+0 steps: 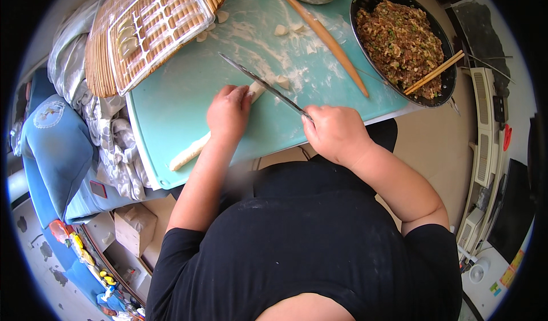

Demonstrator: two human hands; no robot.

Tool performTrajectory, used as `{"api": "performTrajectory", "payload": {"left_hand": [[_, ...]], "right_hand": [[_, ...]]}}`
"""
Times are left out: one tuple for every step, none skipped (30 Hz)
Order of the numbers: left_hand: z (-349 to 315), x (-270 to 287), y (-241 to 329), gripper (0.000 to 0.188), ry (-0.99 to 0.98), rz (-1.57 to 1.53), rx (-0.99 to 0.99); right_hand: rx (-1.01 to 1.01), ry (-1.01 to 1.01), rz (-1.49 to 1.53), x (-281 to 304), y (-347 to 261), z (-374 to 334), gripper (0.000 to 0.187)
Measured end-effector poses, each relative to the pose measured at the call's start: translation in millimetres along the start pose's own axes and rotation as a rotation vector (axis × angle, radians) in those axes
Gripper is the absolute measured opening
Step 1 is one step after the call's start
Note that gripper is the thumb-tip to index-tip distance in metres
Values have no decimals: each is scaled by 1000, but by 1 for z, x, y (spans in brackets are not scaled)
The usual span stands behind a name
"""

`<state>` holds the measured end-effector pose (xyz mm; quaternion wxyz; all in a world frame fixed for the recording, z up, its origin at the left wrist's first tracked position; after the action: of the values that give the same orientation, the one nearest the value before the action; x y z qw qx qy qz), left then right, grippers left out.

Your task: The person cuts a long log of dough into small pieces using a cleaver on a floured cutting board. They then roll the dough pieces into balls and flatten them into small circular wrappers using a rolling pin. A bowl of filling and a bamboo tray are visible nearby.

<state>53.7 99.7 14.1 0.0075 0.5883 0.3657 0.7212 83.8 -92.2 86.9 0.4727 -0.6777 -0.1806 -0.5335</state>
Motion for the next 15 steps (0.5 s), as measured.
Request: {"api": "performTrajectory", "payload": {"left_hand": [[0, 0, 0, 13, 1, -3, -4], [-1, 0, -1, 13, 2, -6, -9], [-1, -1, -1, 13, 1, -11, -15], [-1, -2, -1, 13, -11, -7, -16], [-1, -2, -1, 14, -24, -4, -17], [-2, -2, -1, 15, -35, 1, -17], [-3, -2, 0, 15, -57, 16, -13], [-4, -1, 1, 16, -78, 32, -10], [-6, -1, 2, 17, -100, 47, -8], [-8, -1, 3, 18, -112, 26, -21], [-10, -1, 5, 19, -124, 4, -33], [-14, 0, 6, 21, -136, -16, -44], [-17, 2, 9, 22, -128, -38, -72], [-21, 4, 11, 23, -121, -60, -100], [-24, 6, 13, 24, -112, -84, -127]], "right_hand": [[8, -26, -24, -3, 0, 1, 17], [15, -51, -47, -6, 0, 2, 17], [21, -77, -72, -9, -1, 3, 19], [1, -112, -61, -11, 0, 4, 19], [-19, -147, -50, -12, -1, 6, 18], [-37, -182, -39, -12, -2, 9, 18], [-51, -199, -31, -12, -3, 11, 18], [-65, -215, -24, -13, -4, 13, 18], [-81, -230, -16, -13, -4, 14, 18], [-88, -229, -24, -13, -3, 15, 18], [-95, -228, -32, -14, -2, 16, 18], [-101, -229, -39, -16, -1, 15, 18], [-97, -213, -32, -17, 0, 14, 18], [-92, -198, -25, -17, 1, 12, 19], [-88, -184, -21, -17, 3, 10, 19]]}}
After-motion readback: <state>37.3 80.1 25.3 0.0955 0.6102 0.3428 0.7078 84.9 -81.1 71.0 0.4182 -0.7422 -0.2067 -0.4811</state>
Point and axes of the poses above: each hand's wrist, its own z-axis towards the middle knuckle, its own x-axis out of the back of the hand, y = z × x, the point moved 6 cm from there along z, towards the middle knuckle, and after that the axes turned 15 degrees about x, right-handed, at the moved point
